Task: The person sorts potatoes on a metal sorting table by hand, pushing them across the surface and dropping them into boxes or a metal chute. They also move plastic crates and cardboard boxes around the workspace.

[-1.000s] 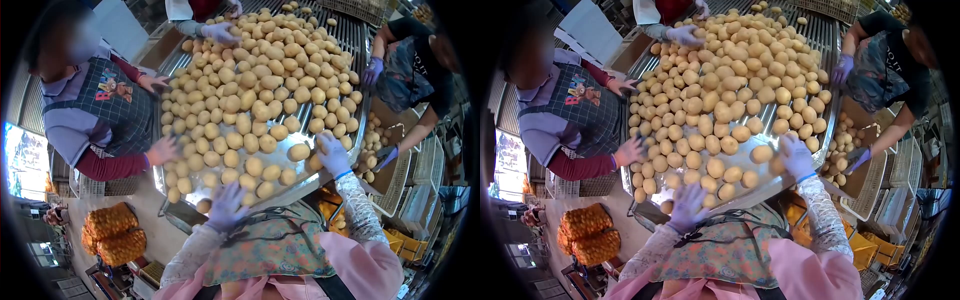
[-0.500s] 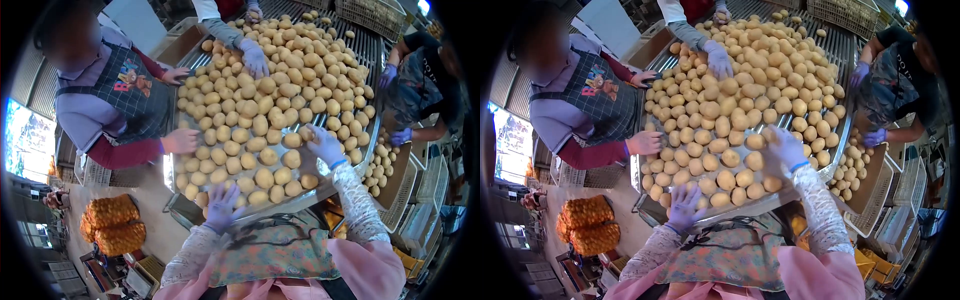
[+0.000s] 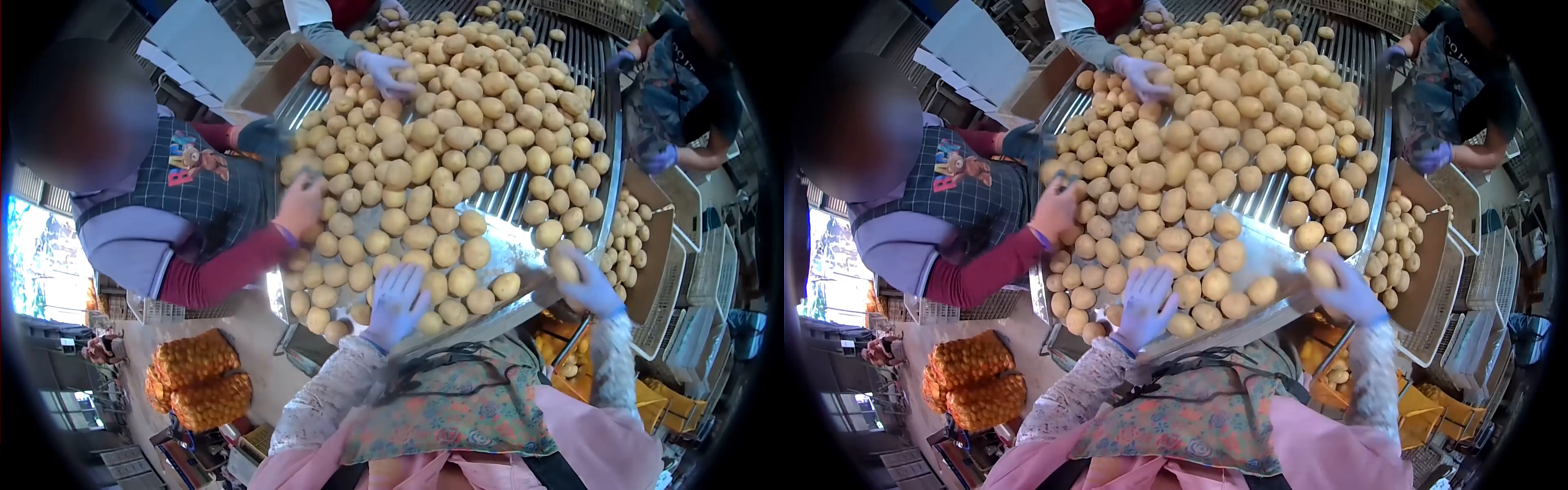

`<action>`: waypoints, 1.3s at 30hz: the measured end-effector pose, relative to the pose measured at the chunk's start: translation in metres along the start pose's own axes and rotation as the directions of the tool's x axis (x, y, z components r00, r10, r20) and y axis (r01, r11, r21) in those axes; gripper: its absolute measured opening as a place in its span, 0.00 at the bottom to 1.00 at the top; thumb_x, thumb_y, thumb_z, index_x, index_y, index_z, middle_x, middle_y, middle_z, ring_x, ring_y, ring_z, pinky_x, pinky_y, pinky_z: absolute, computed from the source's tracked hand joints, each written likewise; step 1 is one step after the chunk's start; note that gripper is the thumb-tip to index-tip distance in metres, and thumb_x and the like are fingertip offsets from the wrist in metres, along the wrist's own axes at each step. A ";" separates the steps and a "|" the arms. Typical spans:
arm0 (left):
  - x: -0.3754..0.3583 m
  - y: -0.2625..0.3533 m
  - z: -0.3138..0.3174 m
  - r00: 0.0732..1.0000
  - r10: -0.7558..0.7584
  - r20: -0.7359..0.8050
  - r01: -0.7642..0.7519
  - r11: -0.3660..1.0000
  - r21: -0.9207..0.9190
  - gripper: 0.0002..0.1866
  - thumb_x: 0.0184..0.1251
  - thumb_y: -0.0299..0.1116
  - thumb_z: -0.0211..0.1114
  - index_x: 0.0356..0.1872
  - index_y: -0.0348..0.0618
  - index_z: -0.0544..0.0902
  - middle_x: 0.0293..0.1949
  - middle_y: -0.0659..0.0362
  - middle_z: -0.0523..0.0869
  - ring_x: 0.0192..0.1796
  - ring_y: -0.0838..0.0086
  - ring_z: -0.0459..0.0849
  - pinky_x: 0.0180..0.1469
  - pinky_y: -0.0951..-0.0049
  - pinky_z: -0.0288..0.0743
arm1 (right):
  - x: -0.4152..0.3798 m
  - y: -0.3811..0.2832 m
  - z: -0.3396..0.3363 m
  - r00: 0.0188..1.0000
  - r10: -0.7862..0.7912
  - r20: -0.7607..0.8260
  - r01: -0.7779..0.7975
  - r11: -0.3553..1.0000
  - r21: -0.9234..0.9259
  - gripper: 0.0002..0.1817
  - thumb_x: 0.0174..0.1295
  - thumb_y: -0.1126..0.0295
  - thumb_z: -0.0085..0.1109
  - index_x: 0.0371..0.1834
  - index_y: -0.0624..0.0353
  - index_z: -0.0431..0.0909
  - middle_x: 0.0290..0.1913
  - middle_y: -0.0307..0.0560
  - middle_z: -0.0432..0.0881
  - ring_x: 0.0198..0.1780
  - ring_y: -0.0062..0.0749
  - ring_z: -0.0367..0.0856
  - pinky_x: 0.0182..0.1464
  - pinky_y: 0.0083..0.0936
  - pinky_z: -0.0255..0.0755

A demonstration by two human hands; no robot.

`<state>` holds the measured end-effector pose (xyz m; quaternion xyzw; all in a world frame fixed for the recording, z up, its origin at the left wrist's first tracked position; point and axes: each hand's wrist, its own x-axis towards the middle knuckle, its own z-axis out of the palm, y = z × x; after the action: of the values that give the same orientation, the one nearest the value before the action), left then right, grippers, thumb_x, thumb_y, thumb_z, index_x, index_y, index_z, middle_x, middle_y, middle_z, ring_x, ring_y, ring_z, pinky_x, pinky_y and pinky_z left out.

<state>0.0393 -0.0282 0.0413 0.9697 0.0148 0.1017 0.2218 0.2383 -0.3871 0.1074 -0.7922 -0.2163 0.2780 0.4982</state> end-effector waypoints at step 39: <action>0.034 0.092 0.042 0.934 0.357 -0.002 -0.338 0.883 -0.325 0.33 0.71 0.48 0.65 0.72 0.43 0.72 0.68 0.46 0.78 0.68 0.51 0.77 0.73 0.42 0.62 | -0.046 0.028 0.101 0.946 0.324 -0.011 -0.130 0.412 0.902 0.32 0.68 0.54 0.65 0.71 0.56 0.67 0.66 0.47 0.76 0.60 0.36 0.81 0.60 0.32 0.80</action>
<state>0.0796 -0.1260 0.0507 0.9102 -0.1820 0.1125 0.3545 0.1393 -0.3599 0.0567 -0.4552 0.1191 0.3405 0.8141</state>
